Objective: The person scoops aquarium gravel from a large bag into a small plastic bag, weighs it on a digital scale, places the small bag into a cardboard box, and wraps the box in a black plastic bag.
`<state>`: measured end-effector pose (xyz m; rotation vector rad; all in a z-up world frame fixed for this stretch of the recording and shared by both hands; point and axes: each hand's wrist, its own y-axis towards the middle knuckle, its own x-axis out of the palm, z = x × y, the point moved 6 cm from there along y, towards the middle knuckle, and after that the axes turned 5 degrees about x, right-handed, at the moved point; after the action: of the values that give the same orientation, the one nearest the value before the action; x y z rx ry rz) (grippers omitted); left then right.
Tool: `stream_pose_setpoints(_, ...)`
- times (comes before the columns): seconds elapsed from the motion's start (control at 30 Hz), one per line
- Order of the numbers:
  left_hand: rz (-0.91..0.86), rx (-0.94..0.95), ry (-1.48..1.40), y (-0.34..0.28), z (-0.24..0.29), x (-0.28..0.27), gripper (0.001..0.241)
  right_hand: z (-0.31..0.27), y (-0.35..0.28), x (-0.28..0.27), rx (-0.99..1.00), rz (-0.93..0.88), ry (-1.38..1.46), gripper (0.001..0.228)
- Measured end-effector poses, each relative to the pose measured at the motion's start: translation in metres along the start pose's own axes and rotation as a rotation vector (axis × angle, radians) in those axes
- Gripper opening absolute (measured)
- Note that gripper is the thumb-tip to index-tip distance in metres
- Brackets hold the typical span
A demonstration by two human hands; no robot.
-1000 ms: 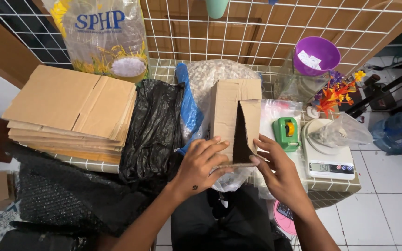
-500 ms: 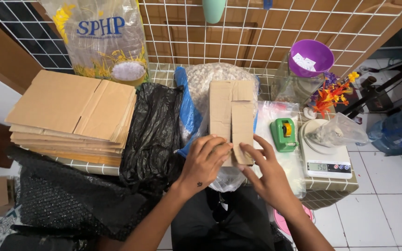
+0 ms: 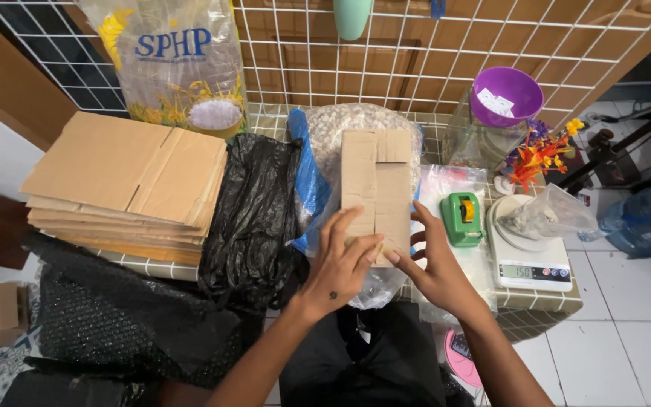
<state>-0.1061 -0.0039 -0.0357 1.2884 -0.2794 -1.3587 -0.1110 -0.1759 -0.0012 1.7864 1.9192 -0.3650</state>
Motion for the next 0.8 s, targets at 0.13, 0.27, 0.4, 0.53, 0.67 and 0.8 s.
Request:
stream_pose_setpoints(0.13, 0.066, -0.294, -0.251, 0.010, 0.003, -0.009, 0.072, -0.010, 0.000, -0.001, 0.109, -0.071, 0.066, 0.085)
stream_pose_setpoints(0.27, 0.032, -0.418, -0.314, 0.008, 0.004, -0.013, 0.088, -0.022, -0.005, 0.001, 0.164, -0.097, 0.114, 0.084)
stream_pose_setpoints(0.4, 0.045, -0.393, -0.408, 0.021, 0.016, -0.031, 0.091, -0.021, -0.014, -0.010, 0.118, -0.004, 0.231, 0.085)
stream_pose_setpoints(0.53, 0.105, -0.179, -0.562, 0.047, 0.038, -0.062, 0.073, 0.041, -0.013, -0.032, -0.068, 0.083, 0.489, 0.063)
stream_pose_setpoints(0.67, 0.090, -0.255, -0.777, 0.049, 0.024, -0.072, 0.060, 0.047, -0.006, -0.023, -0.075, 0.094, 0.510, 0.054)
stream_pose_setpoints(0.8, 0.046, -0.409, -0.954, 0.047, 0.007, -0.062, 0.061, 0.044, 0.005, -0.015, -0.091, 0.113, 0.564, 0.045)
